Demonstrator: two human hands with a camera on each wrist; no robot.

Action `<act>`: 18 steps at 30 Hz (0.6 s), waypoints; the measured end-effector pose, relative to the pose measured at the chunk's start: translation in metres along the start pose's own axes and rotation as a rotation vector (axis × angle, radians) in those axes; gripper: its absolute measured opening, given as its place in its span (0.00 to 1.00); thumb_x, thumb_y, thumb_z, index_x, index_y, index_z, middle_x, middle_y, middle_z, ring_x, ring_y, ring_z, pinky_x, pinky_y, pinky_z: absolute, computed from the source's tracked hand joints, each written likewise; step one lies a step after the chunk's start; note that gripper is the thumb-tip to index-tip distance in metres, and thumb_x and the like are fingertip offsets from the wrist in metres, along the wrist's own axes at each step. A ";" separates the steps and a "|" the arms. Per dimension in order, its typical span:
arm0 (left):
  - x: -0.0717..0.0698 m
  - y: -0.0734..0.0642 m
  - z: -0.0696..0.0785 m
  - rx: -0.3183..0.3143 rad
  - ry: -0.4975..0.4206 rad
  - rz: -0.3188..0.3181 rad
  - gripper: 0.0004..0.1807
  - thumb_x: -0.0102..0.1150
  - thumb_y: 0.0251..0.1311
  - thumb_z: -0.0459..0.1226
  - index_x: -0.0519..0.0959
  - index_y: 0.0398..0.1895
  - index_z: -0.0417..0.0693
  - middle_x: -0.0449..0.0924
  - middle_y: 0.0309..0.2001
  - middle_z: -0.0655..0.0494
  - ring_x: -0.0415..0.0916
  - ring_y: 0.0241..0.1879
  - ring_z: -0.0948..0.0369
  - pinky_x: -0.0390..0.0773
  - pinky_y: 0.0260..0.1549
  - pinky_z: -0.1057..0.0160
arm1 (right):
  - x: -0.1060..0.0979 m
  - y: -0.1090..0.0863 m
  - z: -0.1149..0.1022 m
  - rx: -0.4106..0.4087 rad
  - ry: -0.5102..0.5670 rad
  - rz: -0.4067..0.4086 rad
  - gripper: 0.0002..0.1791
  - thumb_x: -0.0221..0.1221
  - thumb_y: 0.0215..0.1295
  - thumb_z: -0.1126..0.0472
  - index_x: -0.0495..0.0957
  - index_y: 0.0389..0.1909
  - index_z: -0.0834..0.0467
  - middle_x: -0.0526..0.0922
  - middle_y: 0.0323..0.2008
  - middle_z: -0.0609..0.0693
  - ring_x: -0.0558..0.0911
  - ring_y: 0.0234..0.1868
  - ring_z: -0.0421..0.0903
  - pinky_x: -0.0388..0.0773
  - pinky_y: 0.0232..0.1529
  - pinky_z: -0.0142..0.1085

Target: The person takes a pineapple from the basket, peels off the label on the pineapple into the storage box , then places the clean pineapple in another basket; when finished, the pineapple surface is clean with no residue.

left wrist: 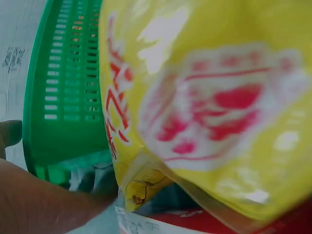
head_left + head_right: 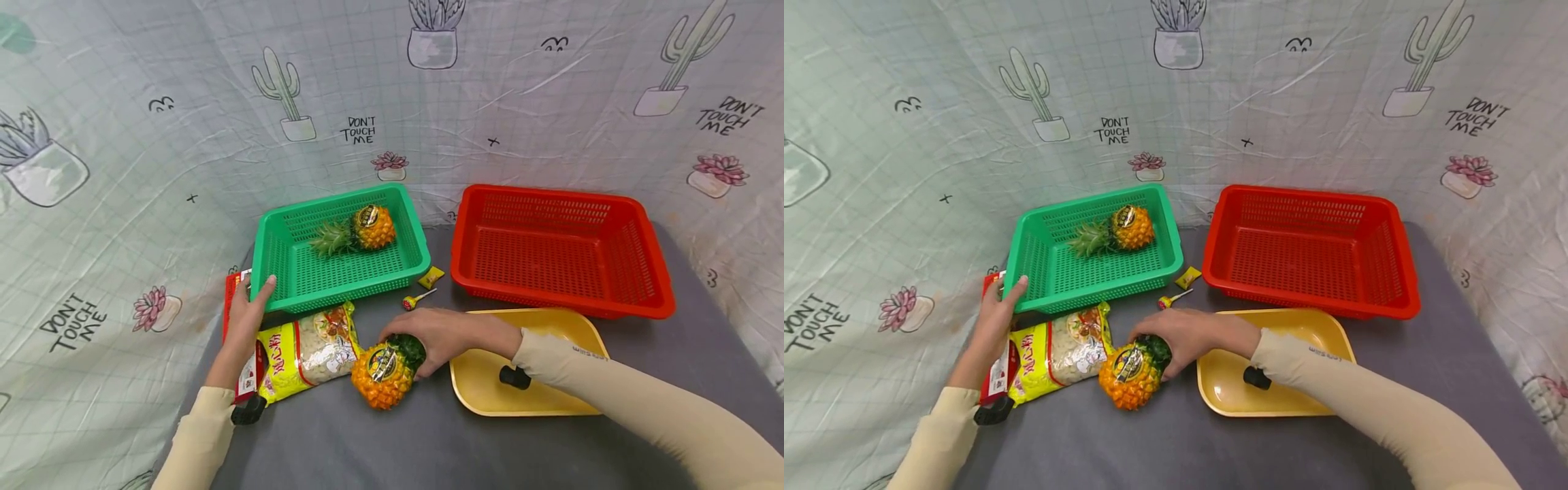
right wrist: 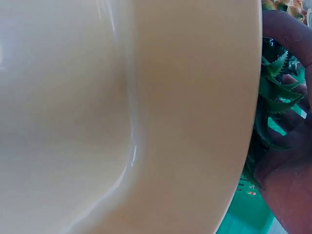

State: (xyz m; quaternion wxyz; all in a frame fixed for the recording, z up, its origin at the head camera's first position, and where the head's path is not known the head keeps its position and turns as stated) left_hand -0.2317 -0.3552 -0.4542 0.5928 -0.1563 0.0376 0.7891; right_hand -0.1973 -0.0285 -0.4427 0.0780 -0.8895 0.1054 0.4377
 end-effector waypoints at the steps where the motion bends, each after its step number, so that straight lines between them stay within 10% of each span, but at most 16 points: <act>1: -0.003 -0.005 0.005 0.044 0.051 0.042 0.47 0.55 0.77 0.57 0.48 0.86 0.45 0.56 0.78 0.40 0.62 0.71 0.44 0.67 0.69 0.46 | 0.000 0.000 0.000 -0.001 0.000 0.001 0.42 0.79 0.57 0.51 0.73 0.72 0.51 0.77 0.66 0.45 0.75 0.65 0.41 0.72 0.67 0.39; 8: -0.013 -0.045 0.049 0.443 0.306 0.284 0.43 0.66 0.72 0.48 0.59 0.82 0.44 0.57 0.76 0.40 0.56 0.73 0.42 0.57 0.71 0.34 | 0.001 -0.001 0.002 0.009 -0.022 0.007 0.42 0.78 0.58 0.51 0.73 0.72 0.50 0.77 0.66 0.45 0.73 0.67 0.41 0.70 0.68 0.40; 18: 0.019 -0.089 0.090 0.799 0.301 0.228 0.35 0.72 0.63 0.38 0.71 0.71 0.38 0.71 0.66 0.43 0.67 0.60 0.44 0.67 0.58 0.48 | 0.003 -0.003 0.001 0.031 -0.040 0.003 0.42 0.77 0.58 0.50 0.72 0.73 0.47 0.76 0.65 0.45 0.74 0.65 0.42 0.72 0.67 0.42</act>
Point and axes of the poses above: each hand's wrist, its own y-axis towards the middle knuckle, its own x-axis out of the palm, z = x × y, the point moved 9 cm from there along y, towards the middle knuckle
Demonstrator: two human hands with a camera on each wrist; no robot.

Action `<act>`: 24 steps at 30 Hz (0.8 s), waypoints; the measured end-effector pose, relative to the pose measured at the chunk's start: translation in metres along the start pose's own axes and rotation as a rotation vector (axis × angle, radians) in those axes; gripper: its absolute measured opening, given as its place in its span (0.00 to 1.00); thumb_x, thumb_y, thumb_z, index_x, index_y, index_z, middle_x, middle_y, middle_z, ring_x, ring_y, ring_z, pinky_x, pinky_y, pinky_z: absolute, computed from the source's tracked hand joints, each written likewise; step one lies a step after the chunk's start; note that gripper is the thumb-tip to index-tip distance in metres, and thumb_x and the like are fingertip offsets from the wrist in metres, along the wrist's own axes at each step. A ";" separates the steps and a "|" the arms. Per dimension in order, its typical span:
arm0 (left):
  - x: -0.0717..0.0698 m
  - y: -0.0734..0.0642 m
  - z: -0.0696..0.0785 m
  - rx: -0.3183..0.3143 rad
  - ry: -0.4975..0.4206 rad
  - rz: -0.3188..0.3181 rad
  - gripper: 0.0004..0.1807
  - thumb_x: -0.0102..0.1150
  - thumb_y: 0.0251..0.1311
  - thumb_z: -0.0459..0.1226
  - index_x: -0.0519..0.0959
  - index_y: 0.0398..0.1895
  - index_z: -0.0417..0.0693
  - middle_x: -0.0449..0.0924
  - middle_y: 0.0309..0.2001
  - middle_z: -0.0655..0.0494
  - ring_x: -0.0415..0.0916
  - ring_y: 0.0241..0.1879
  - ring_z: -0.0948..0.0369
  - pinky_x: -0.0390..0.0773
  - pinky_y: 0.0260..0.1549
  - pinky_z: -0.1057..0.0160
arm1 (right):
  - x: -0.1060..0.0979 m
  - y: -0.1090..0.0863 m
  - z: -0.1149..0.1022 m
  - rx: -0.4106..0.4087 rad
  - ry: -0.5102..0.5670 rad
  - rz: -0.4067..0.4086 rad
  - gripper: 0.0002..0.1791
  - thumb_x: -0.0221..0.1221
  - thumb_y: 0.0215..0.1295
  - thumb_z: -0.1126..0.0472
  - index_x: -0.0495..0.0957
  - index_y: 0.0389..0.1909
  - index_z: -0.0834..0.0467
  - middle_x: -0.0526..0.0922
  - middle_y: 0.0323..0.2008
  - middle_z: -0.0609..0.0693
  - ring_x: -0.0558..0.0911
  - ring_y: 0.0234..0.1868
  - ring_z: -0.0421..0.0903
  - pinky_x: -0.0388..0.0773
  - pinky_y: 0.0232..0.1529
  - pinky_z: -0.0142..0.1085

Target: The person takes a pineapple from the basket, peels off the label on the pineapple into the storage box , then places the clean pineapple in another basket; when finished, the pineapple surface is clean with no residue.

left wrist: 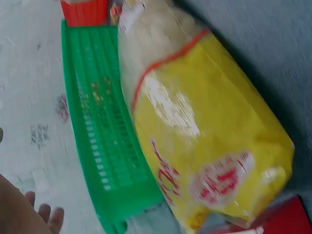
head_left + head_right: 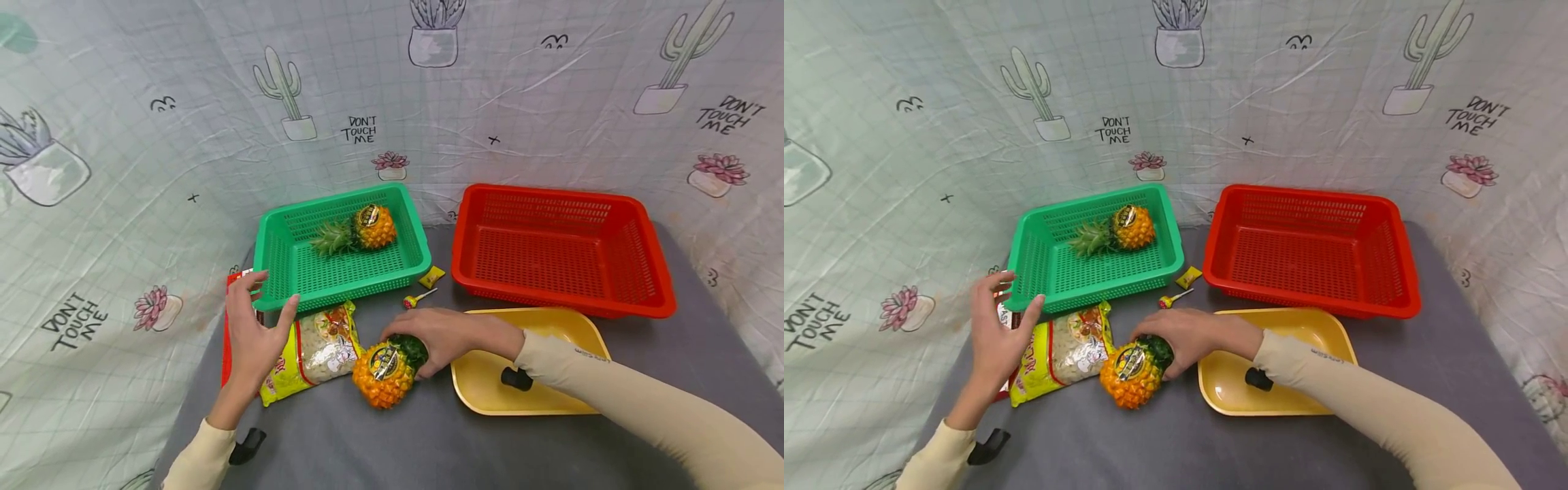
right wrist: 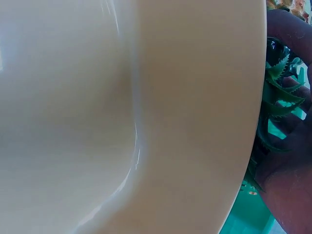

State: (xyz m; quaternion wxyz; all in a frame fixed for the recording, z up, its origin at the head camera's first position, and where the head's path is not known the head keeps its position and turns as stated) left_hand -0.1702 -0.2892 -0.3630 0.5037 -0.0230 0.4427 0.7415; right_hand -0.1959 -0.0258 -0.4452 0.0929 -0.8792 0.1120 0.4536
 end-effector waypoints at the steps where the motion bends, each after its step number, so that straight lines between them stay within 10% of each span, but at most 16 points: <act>1: 0.003 -0.001 0.004 0.009 -0.016 -0.013 0.35 0.73 0.63 0.37 0.71 0.70 0.38 0.72 0.65 0.43 0.68 0.59 0.45 0.67 0.58 0.51 | 0.000 0.000 0.000 0.000 -0.004 0.001 0.42 0.77 0.58 0.50 0.72 0.73 0.47 0.76 0.65 0.45 0.74 0.65 0.41 0.72 0.67 0.42; 16: 0.060 -0.050 0.029 -0.101 -0.301 -0.348 0.40 0.71 0.63 0.30 0.65 0.77 0.51 0.72 0.65 0.42 0.73 0.60 0.40 0.80 0.55 0.45 | 0.001 -0.001 0.001 0.021 -0.009 0.004 0.42 0.77 0.58 0.49 0.72 0.74 0.47 0.76 0.65 0.43 0.74 0.65 0.41 0.72 0.67 0.43; 24: 0.078 -0.068 0.032 -0.072 -0.311 -0.467 0.45 0.74 0.62 0.40 0.62 0.80 0.52 0.70 0.68 0.45 0.72 0.64 0.40 0.73 0.63 0.40 | 0.002 0.001 0.000 0.009 -0.014 0.010 0.42 0.77 0.57 0.49 0.73 0.73 0.48 0.77 0.64 0.43 0.75 0.63 0.40 0.73 0.65 0.42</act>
Point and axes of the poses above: each hand's wrist, its own y-axis towards the middle knuckle, its own x-axis out of the palm, z = x × y, the point moved 9 cm from there along y, towards the middle knuckle
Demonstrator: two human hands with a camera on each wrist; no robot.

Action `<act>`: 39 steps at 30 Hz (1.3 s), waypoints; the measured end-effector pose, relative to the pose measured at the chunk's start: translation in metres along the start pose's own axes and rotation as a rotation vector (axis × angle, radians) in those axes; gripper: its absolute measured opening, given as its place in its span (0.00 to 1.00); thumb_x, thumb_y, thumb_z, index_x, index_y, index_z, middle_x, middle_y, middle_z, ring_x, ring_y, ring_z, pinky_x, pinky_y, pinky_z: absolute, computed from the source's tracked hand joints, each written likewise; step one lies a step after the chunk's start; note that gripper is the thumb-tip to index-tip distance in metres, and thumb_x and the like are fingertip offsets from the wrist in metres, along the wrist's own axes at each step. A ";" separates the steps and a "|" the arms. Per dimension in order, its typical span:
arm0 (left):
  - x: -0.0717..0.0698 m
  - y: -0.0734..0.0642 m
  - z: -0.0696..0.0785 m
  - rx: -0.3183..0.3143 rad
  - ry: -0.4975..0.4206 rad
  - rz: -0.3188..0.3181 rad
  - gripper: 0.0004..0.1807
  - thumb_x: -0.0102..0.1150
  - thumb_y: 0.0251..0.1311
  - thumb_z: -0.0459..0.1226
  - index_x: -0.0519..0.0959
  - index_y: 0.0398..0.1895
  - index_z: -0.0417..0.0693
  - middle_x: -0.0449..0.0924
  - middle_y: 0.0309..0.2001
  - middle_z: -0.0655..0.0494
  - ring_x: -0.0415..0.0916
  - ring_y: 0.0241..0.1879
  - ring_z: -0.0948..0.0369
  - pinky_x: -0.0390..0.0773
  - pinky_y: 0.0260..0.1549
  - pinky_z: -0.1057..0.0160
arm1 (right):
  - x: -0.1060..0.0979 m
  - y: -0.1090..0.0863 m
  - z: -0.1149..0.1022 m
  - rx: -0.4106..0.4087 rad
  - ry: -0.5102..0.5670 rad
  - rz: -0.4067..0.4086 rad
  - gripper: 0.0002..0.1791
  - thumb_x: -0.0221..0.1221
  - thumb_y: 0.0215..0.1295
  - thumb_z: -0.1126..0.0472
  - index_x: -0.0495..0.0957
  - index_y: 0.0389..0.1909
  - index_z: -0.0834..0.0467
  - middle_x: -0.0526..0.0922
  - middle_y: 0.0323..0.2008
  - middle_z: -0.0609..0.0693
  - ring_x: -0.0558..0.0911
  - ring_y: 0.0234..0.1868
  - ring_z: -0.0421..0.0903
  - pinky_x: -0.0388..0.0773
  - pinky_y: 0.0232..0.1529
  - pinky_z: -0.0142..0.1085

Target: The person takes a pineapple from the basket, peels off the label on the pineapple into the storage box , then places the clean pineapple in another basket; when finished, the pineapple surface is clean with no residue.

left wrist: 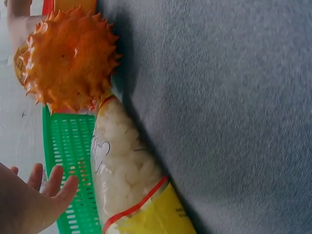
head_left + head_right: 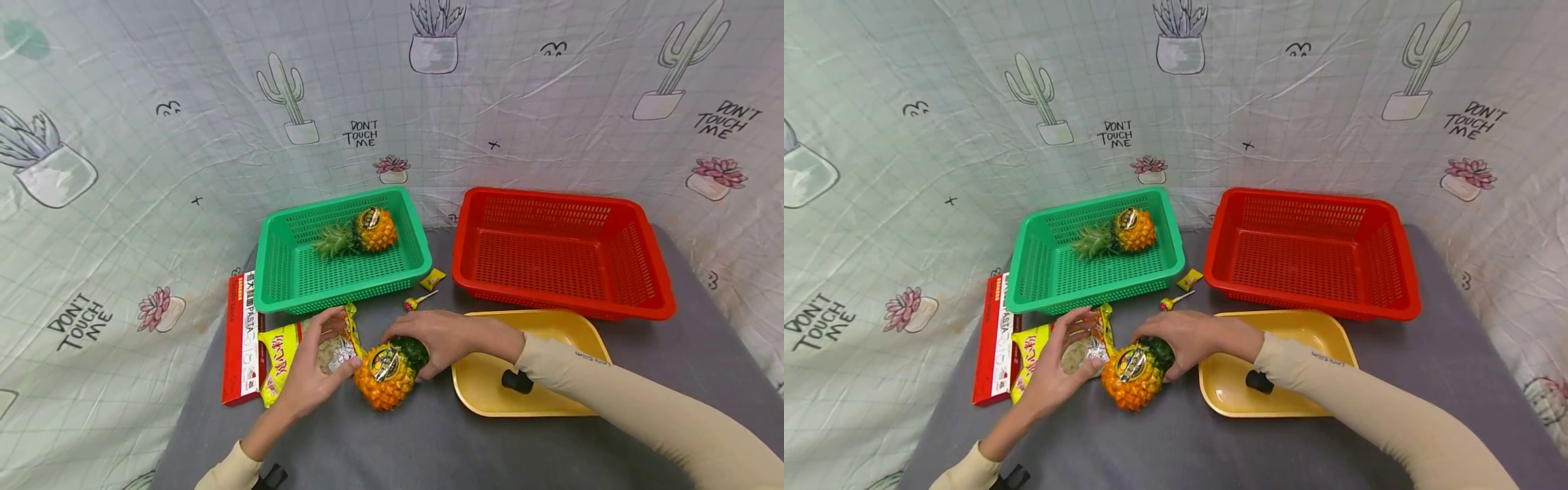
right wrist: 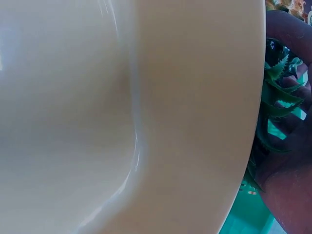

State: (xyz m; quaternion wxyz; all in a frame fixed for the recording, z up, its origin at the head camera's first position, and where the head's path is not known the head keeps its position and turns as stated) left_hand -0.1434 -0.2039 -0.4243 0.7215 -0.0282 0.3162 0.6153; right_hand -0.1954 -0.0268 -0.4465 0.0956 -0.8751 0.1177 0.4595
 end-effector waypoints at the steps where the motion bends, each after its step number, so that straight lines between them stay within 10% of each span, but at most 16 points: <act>1: 0.003 -0.001 0.000 0.002 0.005 -0.013 0.46 0.74 0.61 0.42 0.61 0.80 0.52 0.70 0.70 0.48 0.72 0.65 0.41 0.71 0.64 0.40 | 0.000 0.000 0.000 -0.001 0.000 0.000 0.42 0.77 0.57 0.49 0.73 0.73 0.48 0.77 0.63 0.43 0.75 0.63 0.40 0.73 0.65 0.42; 14: 0.038 -0.014 -0.010 -0.117 -0.072 -0.206 0.59 0.87 0.47 0.45 0.58 0.81 0.66 0.63 0.75 0.54 0.65 0.70 0.40 0.74 0.61 0.36 | 0.000 -0.001 0.001 0.002 0.004 0.012 0.43 0.78 0.57 0.49 0.72 0.73 0.49 0.77 0.64 0.43 0.75 0.64 0.40 0.73 0.66 0.43; 30: 0.049 -0.014 -0.014 -0.160 -0.096 -0.243 0.57 0.90 0.43 0.47 0.63 0.75 0.52 0.68 0.69 0.42 0.71 0.67 0.48 0.74 0.65 0.47 | -0.002 -0.004 0.003 0.020 0.028 0.032 0.44 0.81 0.54 0.46 0.72 0.70 0.52 0.77 0.62 0.44 0.76 0.61 0.41 0.74 0.64 0.41; 39: 0.050 -0.014 -0.014 -0.107 -0.068 -0.250 0.50 0.89 0.44 0.47 0.71 0.70 0.46 0.71 0.65 0.58 0.74 0.61 0.57 0.77 0.61 0.54 | -0.022 -0.012 0.000 0.026 0.073 0.060 0.39 0.79 0.58 0.47 0.75 0.67 0.52 0.78 0.61 0.47 0.76 0.60 0.44 0.75 0.63 0.42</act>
Point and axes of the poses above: each hand's wrist, its own y-axis towards the middle knuckle, its own x-axis out of the palm, z = x × y, the point moved 9 cm from there along y, towards the middle knuckle
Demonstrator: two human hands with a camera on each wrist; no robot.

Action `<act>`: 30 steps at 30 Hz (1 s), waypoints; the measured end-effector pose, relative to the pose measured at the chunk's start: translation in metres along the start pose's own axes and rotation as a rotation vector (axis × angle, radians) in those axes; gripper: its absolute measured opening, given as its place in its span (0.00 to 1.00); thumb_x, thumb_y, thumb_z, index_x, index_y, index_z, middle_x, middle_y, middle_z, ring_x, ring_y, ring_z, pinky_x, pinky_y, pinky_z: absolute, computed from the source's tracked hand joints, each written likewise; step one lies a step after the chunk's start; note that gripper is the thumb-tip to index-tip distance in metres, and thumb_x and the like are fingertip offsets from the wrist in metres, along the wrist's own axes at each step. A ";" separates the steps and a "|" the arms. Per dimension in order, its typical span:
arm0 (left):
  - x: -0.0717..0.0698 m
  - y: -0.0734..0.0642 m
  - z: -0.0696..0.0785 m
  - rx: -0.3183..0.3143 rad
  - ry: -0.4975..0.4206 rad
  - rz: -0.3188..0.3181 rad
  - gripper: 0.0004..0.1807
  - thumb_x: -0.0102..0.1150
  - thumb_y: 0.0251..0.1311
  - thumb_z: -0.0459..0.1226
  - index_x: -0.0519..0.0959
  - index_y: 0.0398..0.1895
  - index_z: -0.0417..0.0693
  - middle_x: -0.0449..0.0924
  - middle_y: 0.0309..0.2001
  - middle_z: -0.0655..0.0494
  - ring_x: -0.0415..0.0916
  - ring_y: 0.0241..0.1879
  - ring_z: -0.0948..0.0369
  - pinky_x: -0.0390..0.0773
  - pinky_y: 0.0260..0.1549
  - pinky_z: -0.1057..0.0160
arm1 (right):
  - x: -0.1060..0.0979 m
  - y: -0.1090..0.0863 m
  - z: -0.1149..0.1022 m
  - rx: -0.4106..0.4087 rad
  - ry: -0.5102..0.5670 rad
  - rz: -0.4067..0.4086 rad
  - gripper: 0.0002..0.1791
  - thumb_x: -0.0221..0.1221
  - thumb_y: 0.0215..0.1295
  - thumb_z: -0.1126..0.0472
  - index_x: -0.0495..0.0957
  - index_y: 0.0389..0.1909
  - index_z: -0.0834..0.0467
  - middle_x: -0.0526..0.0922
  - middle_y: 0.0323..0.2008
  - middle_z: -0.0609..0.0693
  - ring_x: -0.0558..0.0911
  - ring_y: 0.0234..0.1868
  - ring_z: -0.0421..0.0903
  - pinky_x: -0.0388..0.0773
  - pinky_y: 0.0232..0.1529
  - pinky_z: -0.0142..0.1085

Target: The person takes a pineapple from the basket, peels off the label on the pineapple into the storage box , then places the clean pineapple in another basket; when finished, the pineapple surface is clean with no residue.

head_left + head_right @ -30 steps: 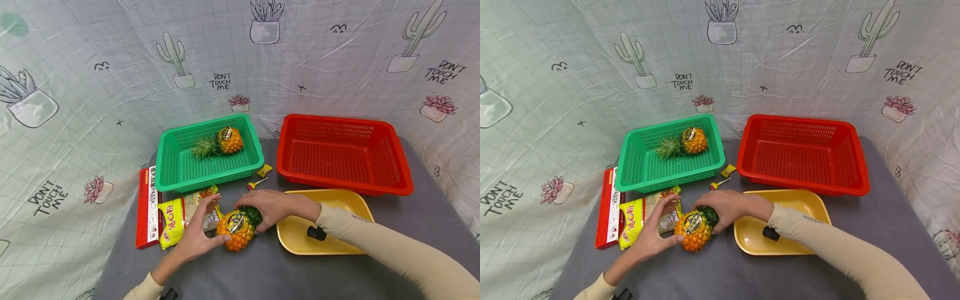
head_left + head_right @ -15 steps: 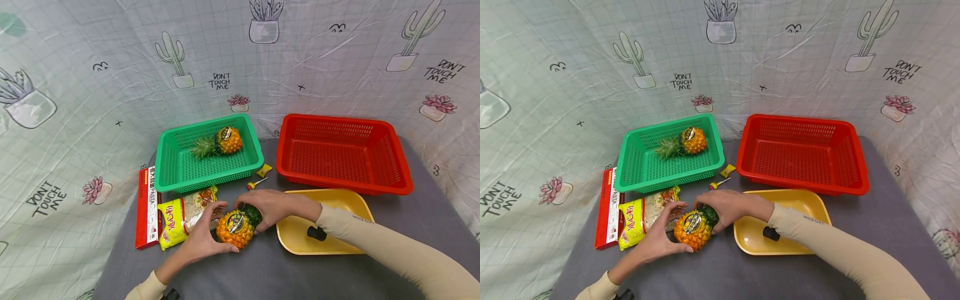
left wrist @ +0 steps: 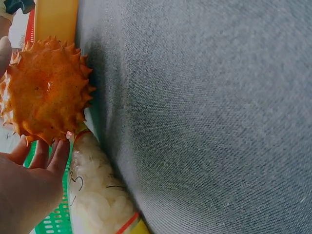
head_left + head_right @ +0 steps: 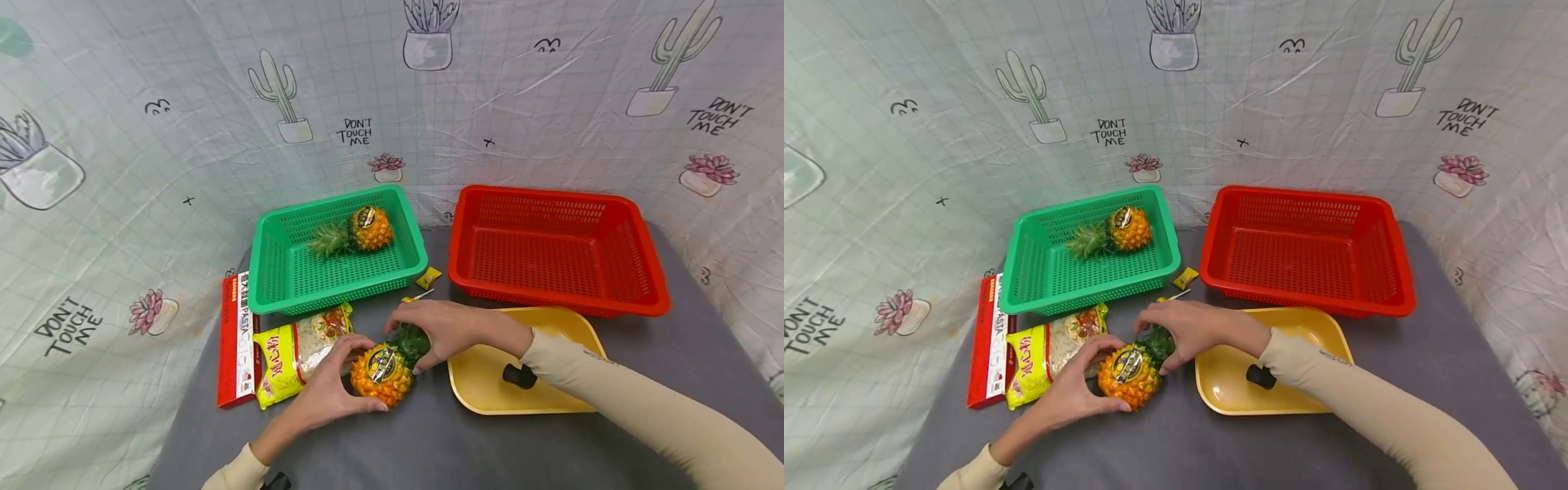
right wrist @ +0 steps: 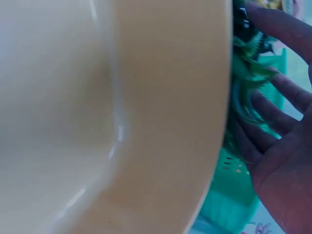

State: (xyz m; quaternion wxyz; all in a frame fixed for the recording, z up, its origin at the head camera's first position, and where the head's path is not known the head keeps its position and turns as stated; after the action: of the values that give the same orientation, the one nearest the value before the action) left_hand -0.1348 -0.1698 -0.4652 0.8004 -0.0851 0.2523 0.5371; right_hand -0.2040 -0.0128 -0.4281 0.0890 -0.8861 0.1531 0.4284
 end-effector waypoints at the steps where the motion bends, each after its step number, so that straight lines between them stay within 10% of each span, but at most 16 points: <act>1: 0.000 0.000 0.000 0.006 0.004 0.000 0.49 0.89 0.44 0.47 0.72 0.69 0.46 0.71 0.65 0.59 0.74 0.61 0.56 0.78 0.60 0.54 | -0.002 0.000 -0.001 -0.004 0.000 0.003 0.38 0.79 0.58 0.46 0.76 0.67 0.52 0.79 0.61 0.47 0.77 0.60 0.44 0.75 0.63 0.43; 20: -0.003 -0.003 -0.001 0.012 0.112 0.018 0.43 0.86 0.47 0.55 0.75 0.67 0.61 0.73 0.64 0.64 0.74 0.60 0.59 0.78 0.58 0.50 | -0.015 0.012 -0.037 -0.144 0.015 0.099 0.16 0.66 0.75 0.48 0.87 0.54 0.52 0.86 0.48 0.43 0.81 0.48 0.44 0.80 0.51 0.43; 30: -0.003 0.000 0.003 0.027 0.161 0.021 0.43 0.84 0.48 0.58 0.76 0.67 0.60 0.73 0.64 0.66 0.73 0.61 0.61 0.77 0.59 0.50 | -0.005 0.018 -0.031 -0.069 -0.045 0.081 0.14 0.66 0.74 0.47 0.88 0.53 0.49 0.84 0.43 0.41 0.82 0.42 0.41 0.76 0.43 0.30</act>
State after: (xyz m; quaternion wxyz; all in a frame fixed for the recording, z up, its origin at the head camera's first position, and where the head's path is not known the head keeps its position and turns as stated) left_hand -0.1349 -0.1709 -0.4615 0.7729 -0.1145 0.3238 0.5335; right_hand -0.1902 -0.0378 -0.4057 0.0441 -0.8719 0.1719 0.4564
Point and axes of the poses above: each hand's wrist, its own y-axis towards the middle knuckle, its own x-axis out of the palm, z = x × y, the point moved 9 cm from there along y, towards the middle knuckle
